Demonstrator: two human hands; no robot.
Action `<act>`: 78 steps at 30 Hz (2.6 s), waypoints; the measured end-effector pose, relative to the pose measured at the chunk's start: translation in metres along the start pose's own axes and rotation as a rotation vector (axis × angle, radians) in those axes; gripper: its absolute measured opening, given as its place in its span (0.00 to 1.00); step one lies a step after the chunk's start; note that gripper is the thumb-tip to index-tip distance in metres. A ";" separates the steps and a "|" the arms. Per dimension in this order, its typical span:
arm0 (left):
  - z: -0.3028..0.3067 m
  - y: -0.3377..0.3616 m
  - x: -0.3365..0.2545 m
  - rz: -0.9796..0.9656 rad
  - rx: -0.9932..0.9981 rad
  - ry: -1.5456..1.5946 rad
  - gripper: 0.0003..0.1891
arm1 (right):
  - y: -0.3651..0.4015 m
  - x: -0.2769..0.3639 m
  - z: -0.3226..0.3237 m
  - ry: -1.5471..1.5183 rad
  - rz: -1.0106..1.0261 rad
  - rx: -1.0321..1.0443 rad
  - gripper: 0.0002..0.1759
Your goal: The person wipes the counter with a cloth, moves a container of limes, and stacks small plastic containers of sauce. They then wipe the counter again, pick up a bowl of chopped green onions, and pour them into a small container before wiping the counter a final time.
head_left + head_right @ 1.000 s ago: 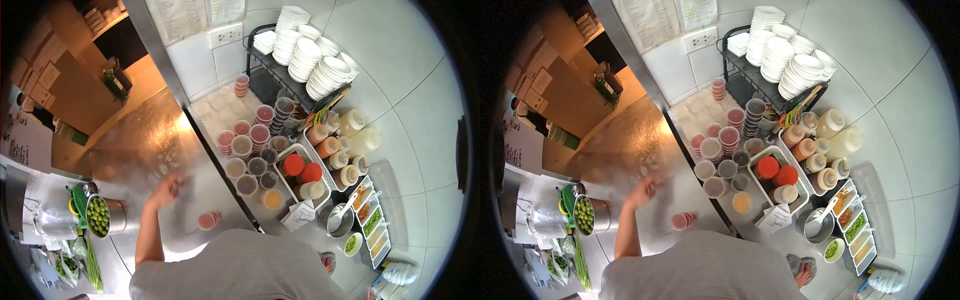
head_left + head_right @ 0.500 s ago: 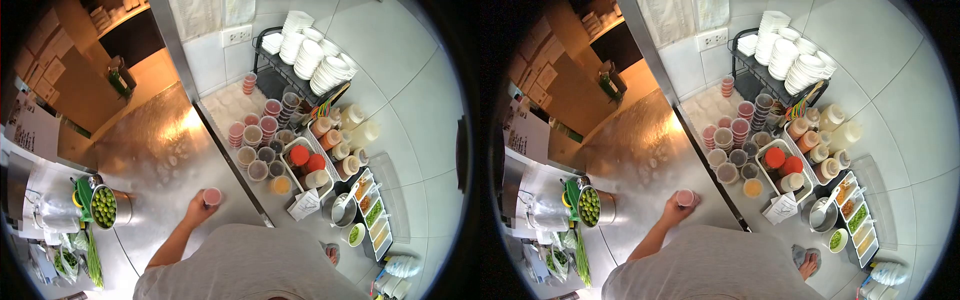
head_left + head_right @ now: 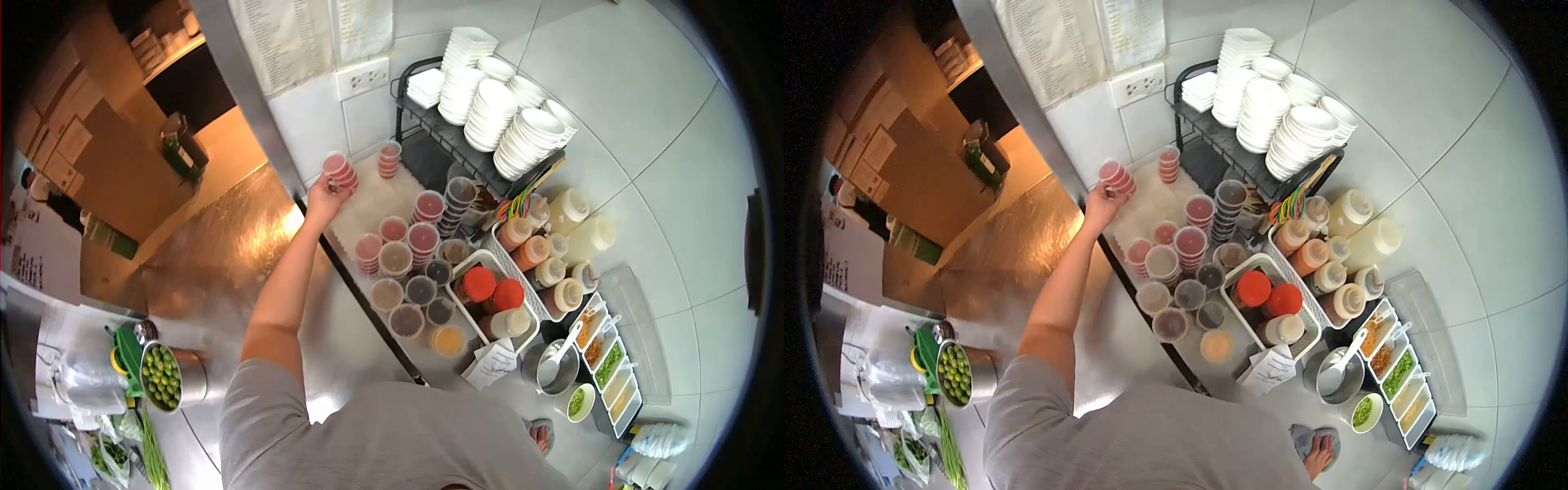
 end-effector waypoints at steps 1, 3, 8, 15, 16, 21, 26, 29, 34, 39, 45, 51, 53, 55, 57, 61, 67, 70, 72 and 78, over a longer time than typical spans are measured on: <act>-0.013 -0.019 0.003 -0.009 -0.009 0.033 0.19 | 0.000 -0.001 0.000 0.014 -0.003 -0.057 0.20; -0.041 -0.049 0.011 -0.022 -0.025 0.099 0.19 | 0.000 -0.002 0.000 0.045 -0.005 -0.166 0.16; -0.078 -0.083 0.016 -0.044 -0.136 -0.080 0.17 | 0.028 -0.045 -0.038 -0.013 -0.228 -0.410 0.10; -0.105 -0.090 0.035 -0.049 -0.133 -0.063 0.16 | 0.015 -0.016 -0.013 0.044 -0.052 -0.242 0.11; -0.106 -0.091 0.037 -0.047 -0.137 -0.110 0.17 | 0.014 -0.014 -0.010 0.042 -0.045 -0.228 0.11; -0.105 -0.087 0.030 -0.008 -0.122 -0.319 0.23 | 0.009 -0.007 -0.005 0.032 -0.024 -0.189 0.11; -0.107 -0.088 0.027 -0.007 -0.106 -0.350 0.24 | 0.006 -0.004 -0.003 0.038 -0.018 -0.178 0.12; -0.109 -0.089 0.035 -0.013 -0.109 -0.345 0.24 | 0.006 -0.003 -0.003 0.036 -0.017 -0.167 0.12; -0.110 -0.091 0.047 -0.101 -0.147 -0.200 0.23 | 0.004 -0.003 0.000 0.031 -0.008 -0.150 0.13; -0.107 -0.086 0.033 -0.025 -0.109 -0.245 0.19 | 0.003 -0.001 0.000 0.031 -0.003 -0.151 0.13; -0.098 -0.065 0.037 -0.216 -0.173 -0.052 0.19 | 0.003 -0.002 0.002 0.027 -0.003 -0.139 0.14; -0.094 -0.044 0.000 -0.410 -0.074 -0.187 0.14 | 0.002 -0.002 0.003 0.017 -0.008 -0.130 0.15; -0.094 -0.045 -0.003 -0.426 -0.050 -0.244 0.15 | 0.002 -0.002 0.005 0.019 -0.012 -0.134 0.15; -0.096 -0.046 -0.004 -0.438 -0.050 -0.282 0.15 | 0.001 0.000 0.007 0.037 -0.008 -0.152 0.15; -0.096 -0.048 -0.005 -0.447 -0.079 -0.302 0.15 | -0.002 0.003 0.008 0.059 0.024 -0.187 0.15; -0.102 -0.051 0.002 -0.407 -0.041 -0.350 0.16 | -0.002 0.003 0.006 0.030 0.045 -0.149 0.17; -0.096 -0.044 0.005 -0.294 -0.010 -0.261 0.18 | 0.002 0.002 0.007 -0.004 0.038 -0.011 0.21; -0.075 -0.031 0.003 -0.151 0.136 0.063 0.22 | 0.002 -0.001 0.005 0.000 0.031 0.008 0.20; -0.049 -0.011 -0.005 -0.158 0.281 0.278 0.25 | 0.002 -0.002 0.004 -0.006 0.039 0.005 0.20; -0.001 0.098 -0.009 -0.074 0.872 0.226 0.33 | -0.001 -0.001 0.005 -0.046 0.068 -0.023 0.20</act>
Point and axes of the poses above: each hand's wrist, its own y-axis away from the middle knuckle, its own z-axis out of the back of the hand, x = y × z, the point moved 6 cm from there along -y, towards the middle knuckle, and after that the axes turned 10 degrees about -y, right-handed, at the moved point
